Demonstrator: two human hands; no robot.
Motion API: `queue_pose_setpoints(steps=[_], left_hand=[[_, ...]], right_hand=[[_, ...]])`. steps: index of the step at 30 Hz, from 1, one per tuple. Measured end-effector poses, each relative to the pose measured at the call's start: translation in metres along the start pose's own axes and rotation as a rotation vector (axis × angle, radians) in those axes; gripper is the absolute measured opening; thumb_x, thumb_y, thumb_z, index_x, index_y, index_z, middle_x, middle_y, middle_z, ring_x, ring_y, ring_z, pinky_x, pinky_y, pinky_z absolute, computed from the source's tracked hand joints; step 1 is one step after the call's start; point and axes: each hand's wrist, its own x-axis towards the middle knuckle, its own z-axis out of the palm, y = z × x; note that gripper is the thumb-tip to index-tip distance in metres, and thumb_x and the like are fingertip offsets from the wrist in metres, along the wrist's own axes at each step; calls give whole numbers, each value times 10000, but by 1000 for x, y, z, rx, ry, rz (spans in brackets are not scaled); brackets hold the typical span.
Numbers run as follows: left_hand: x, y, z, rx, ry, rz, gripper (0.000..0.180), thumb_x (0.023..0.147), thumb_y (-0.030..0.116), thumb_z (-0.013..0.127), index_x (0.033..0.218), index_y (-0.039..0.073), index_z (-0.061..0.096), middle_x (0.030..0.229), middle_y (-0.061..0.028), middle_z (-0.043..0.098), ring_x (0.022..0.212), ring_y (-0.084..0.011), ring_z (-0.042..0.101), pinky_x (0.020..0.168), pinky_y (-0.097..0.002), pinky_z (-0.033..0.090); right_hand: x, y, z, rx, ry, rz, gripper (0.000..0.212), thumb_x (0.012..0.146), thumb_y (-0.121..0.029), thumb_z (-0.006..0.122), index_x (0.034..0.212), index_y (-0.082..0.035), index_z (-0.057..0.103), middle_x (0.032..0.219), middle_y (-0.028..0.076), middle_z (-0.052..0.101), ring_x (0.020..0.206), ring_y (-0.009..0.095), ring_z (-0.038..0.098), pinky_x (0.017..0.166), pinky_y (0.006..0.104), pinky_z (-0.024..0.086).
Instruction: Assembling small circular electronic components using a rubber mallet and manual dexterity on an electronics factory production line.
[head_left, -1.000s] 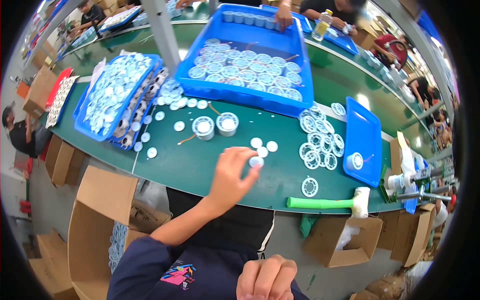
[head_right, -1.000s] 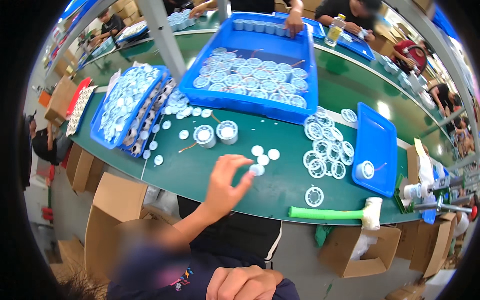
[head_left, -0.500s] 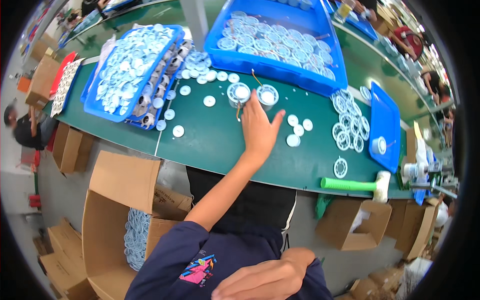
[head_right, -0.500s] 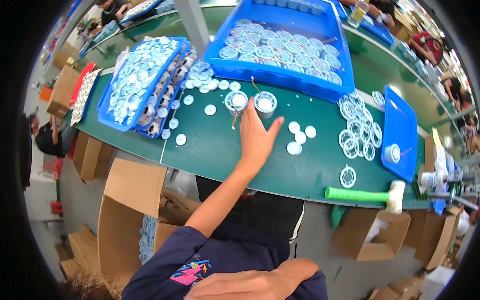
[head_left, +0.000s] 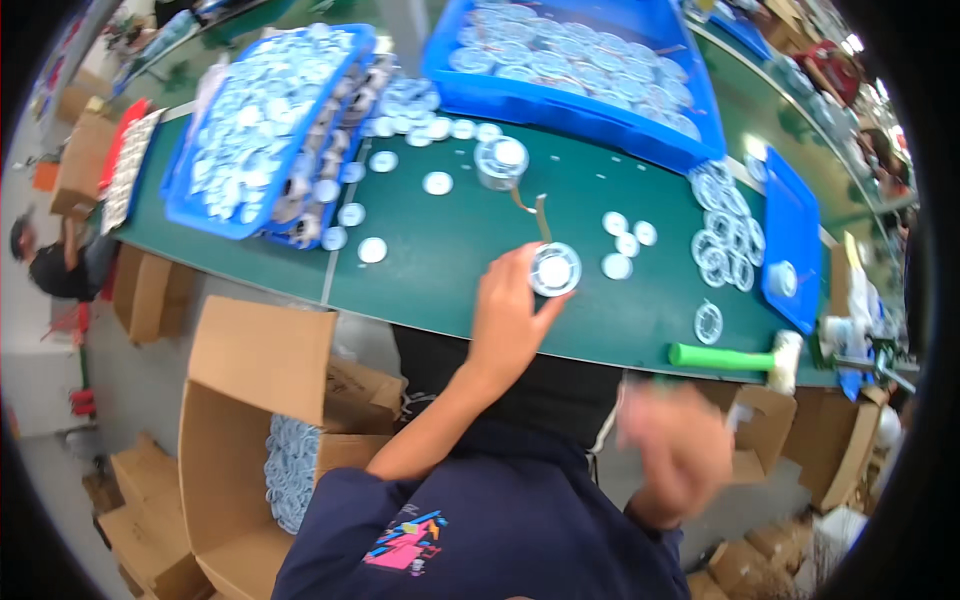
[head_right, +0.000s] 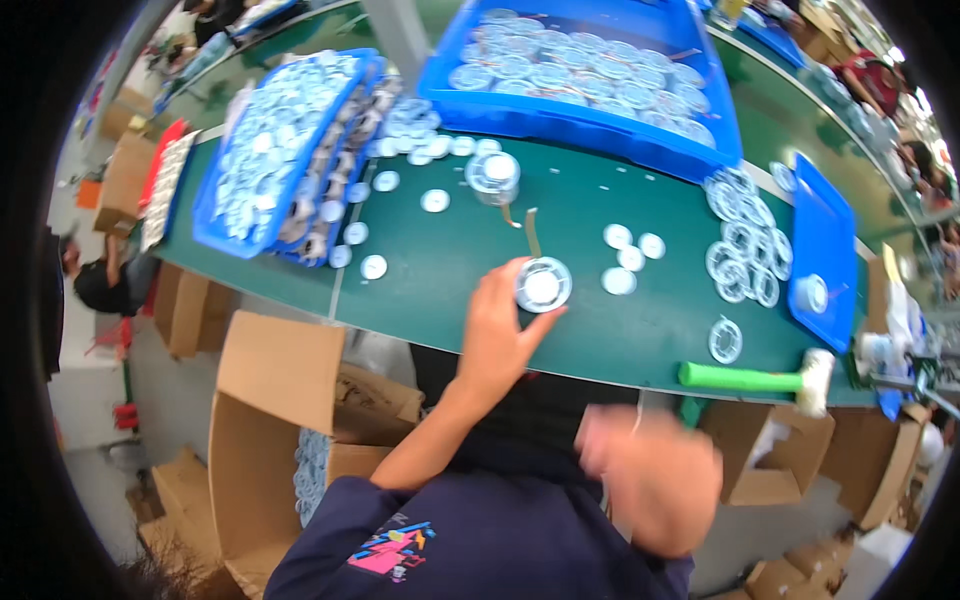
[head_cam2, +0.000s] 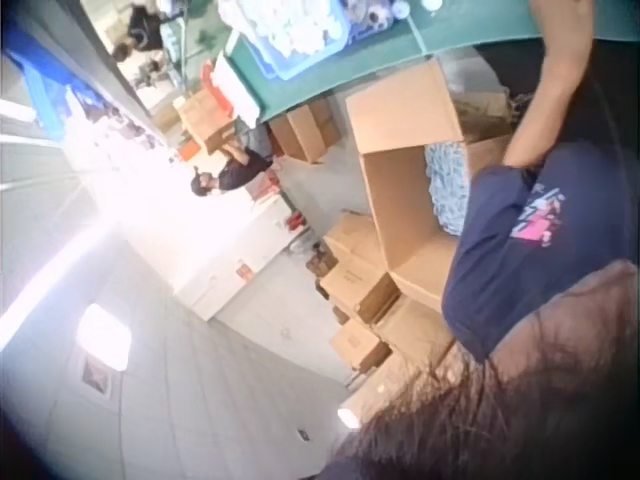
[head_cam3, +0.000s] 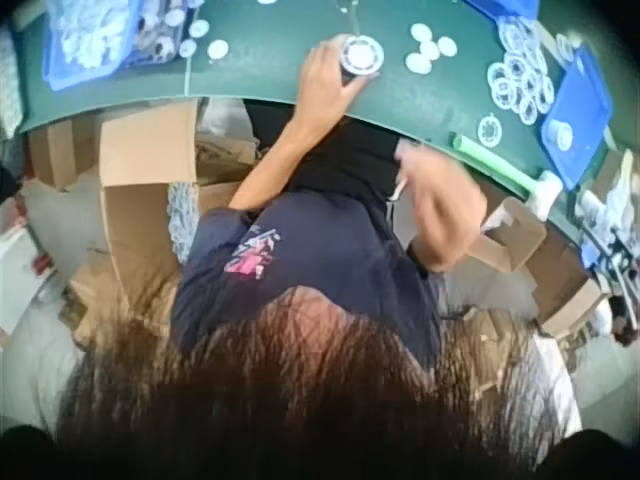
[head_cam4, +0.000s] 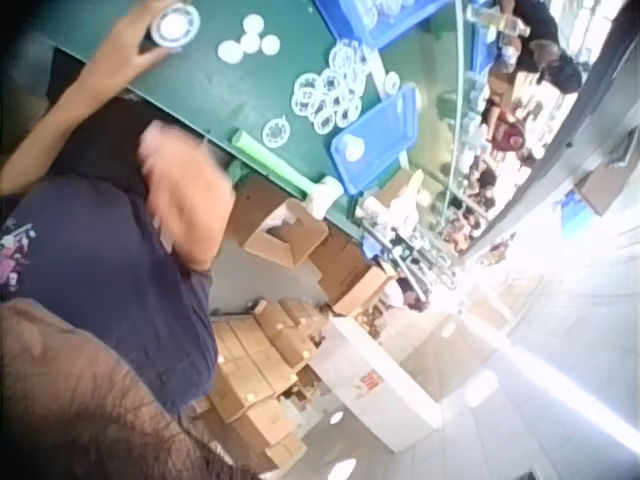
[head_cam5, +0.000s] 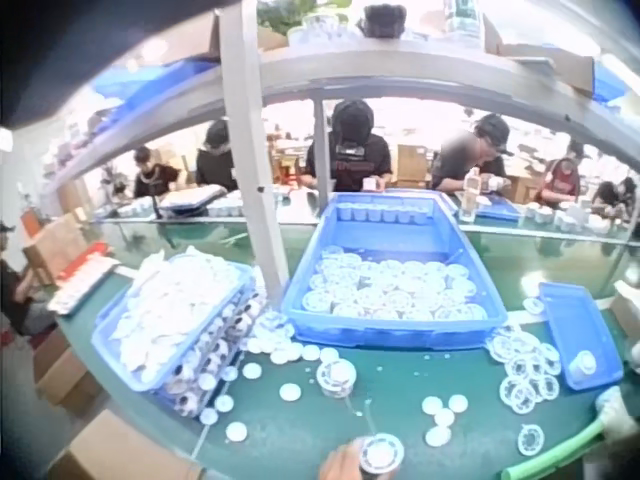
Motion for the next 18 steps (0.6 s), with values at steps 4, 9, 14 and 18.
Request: queue_pose_setpoints(steps=[4,9,14,18], left_hand=[[-27,1,-27,-21,-9,-101,665,808,123,866,1372,-5,538,1287,-187,604,1179,-347,605,1009,-415,483],[-29,-4,-25,-129,-11,-63,766,809,147,862,1459,17,479,1420,-178,569,1276,-335,574,1084,-431,443],[-30,-6,-19,-85,8,-46,703,814,185,870,1415,43,534,1340,-164,627,1181,-357,611,997,-451,474],[-31,-3,-26,-121,-54,-107,701,800,104,857,1421,43,537,1335,-142,639,1229,-319,605,1047,-418,472]], right_hand=[[54,168,-27,-545,225,156,176,938,-94,712,1088,-2,707,968,153,660,770,271,658,679,379,517],[70,218,-54,-871,184,221,216,928,-182,743,1092,-57,681,1061,163,599,837,381,673,731,473,537],[72,218,-53,-791,110,120,190,922,-159,741,1064,-60,660,1049,153,586,803,370,672,694,461,533],[62,213,-55,-742,96,69,165,896,-102,730,1023,-40,644,982,139,602,771,341,661,674,438,524]])
